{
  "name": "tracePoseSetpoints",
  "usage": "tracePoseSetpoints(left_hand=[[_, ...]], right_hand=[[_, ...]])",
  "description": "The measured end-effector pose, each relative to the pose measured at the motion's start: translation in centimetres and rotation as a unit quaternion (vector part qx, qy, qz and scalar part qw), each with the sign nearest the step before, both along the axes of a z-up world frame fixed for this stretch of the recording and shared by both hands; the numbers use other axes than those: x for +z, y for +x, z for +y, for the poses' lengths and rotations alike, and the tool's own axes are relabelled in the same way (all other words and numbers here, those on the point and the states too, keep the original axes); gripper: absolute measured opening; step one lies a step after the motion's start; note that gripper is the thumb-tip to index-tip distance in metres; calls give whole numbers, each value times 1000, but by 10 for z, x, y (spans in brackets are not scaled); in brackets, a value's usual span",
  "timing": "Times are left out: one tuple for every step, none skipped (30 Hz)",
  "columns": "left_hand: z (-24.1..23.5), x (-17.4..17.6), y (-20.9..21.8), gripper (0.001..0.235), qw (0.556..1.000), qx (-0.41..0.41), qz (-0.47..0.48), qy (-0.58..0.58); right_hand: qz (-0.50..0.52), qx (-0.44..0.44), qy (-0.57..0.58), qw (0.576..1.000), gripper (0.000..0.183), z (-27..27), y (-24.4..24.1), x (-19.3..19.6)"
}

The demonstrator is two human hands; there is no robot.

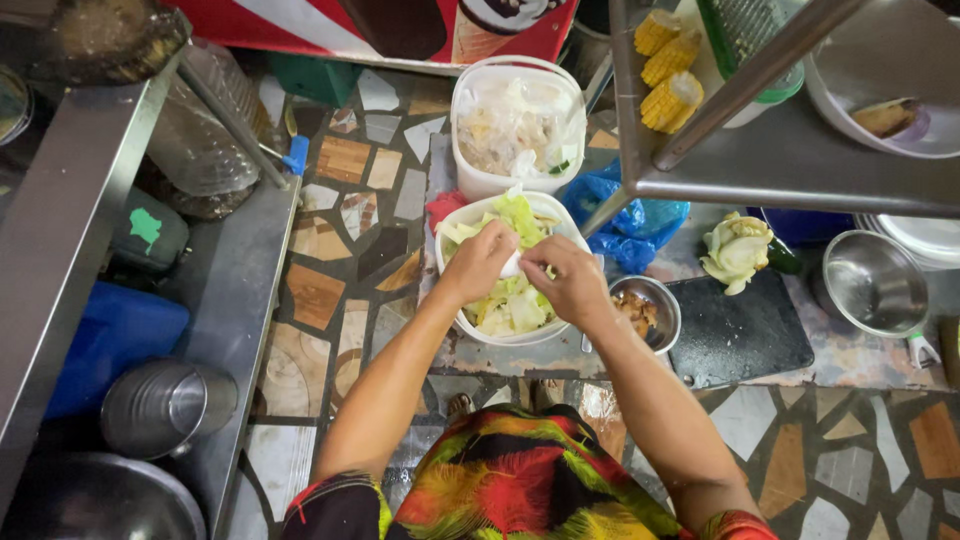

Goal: The person washes cabbage in a sink, chops it on a cutting board, places it into a bowl, adds meat and a peeled hard-boiled egg, and then retrieves a bottle of dressing from a refrigerator to apply it to the salad.

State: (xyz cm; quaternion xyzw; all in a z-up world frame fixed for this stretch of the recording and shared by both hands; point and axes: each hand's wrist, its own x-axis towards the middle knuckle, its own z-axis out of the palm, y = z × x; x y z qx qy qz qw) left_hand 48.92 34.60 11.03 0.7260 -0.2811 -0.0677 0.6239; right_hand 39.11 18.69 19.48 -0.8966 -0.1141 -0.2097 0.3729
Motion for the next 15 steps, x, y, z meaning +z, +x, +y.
tracePoseSetpoints(left_hand=[[1, 2, -1, 31, 999, -4, 21, 39], [0, 5, 0, 32, 996, -9, 39, 77], [-1, 5, 0, 32, 996, -8, 38, 76], [-2, 5, 0, 32, 997, -9, 40, 62], [-3, 3, 1, 33, 998, -10, 43, 48], [-4, 1, 3, 33, 998, -11, 41, 47], [-5, -2, 4, 32, 998, 11, 60, 31], [-5, -3, 6, 31, 996, 35, 80, 14], [-4, -4, 9, 31, 996, 37, 79, 12], [-2, -6, 11, 30, 997, 18, 74, -14], [0, -8, 13, 30, 997, 0, 70, -40], [2, -9, 14, 30, 997, 0, 70, -40], [3, -9, 16, 30, 996, -18, 69, -52], [3, -9, 17, 31, 995, -38, 67, -64], [2, -9, 18, 31, 995, -40, 66, -63]], right_hand=[[2, 0, 1, 1000, 9, 1, -1, -3], [32, -8, 8, 999, 9, 1, 0, -4], [61, -16, 15, 998, 9, 1, 0, -6], [61, -16, 15, 998, 9, 0, -1, -7], [98, -18, 38, 994, 11, -1, -2, -8], [132, -21, 60, 989, 13, -3, -3, -9], [130, -22, 60, 989, 13, -8, -5, -10], [127, 22, 49, 990, 12, -14, -8, -10], [124, 65, 38, 989, 12, -18, -8, -11], [126, 66, 37, 989, 12, -21, -7, -14], [182, -4, -5, 983, 14, -24, -5, -18], [235, -76, -46, 968, 16, -26, -2, -22], [236, -76, -45, 968, 16, -29, 0, -24], [113, -21, -64, 991, 16, -32, 4, -26], [-10, 36, -83, 996, 31, -33, 6, -25]])
